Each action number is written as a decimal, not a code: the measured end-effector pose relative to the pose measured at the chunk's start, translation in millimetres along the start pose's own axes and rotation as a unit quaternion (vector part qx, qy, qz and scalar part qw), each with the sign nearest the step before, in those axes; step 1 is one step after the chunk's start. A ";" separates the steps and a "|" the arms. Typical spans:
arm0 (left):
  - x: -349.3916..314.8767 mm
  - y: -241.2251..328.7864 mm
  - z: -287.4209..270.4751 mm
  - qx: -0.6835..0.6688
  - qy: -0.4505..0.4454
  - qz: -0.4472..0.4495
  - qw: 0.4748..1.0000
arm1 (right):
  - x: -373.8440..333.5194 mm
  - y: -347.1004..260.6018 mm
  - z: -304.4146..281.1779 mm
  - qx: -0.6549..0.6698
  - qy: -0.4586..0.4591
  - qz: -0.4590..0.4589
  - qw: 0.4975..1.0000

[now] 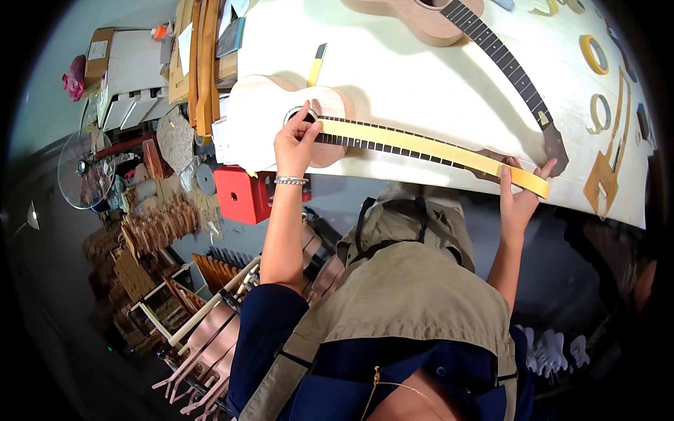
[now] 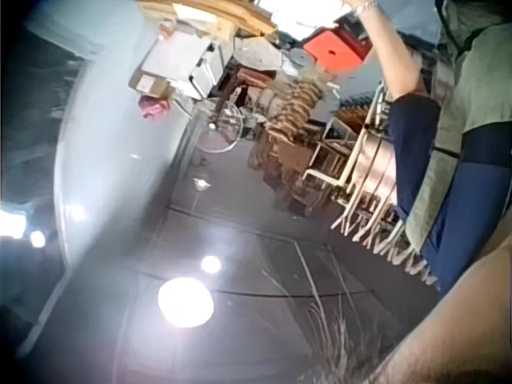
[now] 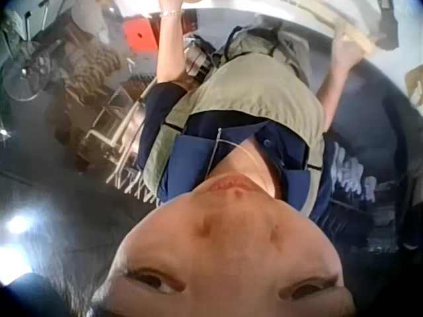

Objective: The person applies masking tape to the fretboards of multiple unfinished acoustic guitars. They retrieve guitars from a rack, place them on a workbench, and use a wooden template to mark positions before applying tape strips along the necks. The process is repeated for several guitars, with each one returned to the rack after taping.

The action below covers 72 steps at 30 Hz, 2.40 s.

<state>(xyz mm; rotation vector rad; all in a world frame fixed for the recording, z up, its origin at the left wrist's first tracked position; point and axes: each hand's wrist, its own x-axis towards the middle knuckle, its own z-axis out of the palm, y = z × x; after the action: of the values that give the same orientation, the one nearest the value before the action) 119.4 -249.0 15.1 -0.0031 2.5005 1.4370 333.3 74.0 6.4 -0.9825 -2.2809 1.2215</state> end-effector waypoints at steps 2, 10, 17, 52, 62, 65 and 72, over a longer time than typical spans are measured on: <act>0.7 4.2 1.9 -0.028 0.016 -0.005 0.999 | 0.1 -2.1 0.8 -0.027 -0.005 0.012 1.000; 3.0 9.1 2.5 0.035 0.045 -0.031 0.998 | -1.3 -2.5 5.6 -0.016 -0.005 0.031 0.999; -16.2 -8.1 16.4 0.410 0.065 0.323 0.850 | -0.6 -2.9 5.7 -0.001 0.008 0.023 1.000; -79.0 70.3 141.6 -0.041 -0.254 0.057 0.965 | -3.5 35.5 48.5 0.030 0.055 -0.107 0.992; -88.9 59.0 175.0 -0.035 -0.249 0.056 0.966 | -6.3 39.5 48.5 -0.003 0.048 -0.112 0.993; -91.7 62.8 176.6 -0.005 -0.226 0.033 0.973 | -20.1 16.1 40.5 -0.022 0.009 -0.205 0.978; -69.3 20.1 154.0 0.128 -0.090 0.494 0.856 | -45.1 -30.4 33.2 0.196 0.003 -0.215 0.957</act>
<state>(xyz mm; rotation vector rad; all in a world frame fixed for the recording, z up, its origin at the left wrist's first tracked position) 217.8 -116.4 -26.1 1.5790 2.5684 1.2269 332.0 10.7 13.4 -0.3235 -1.9874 1.3846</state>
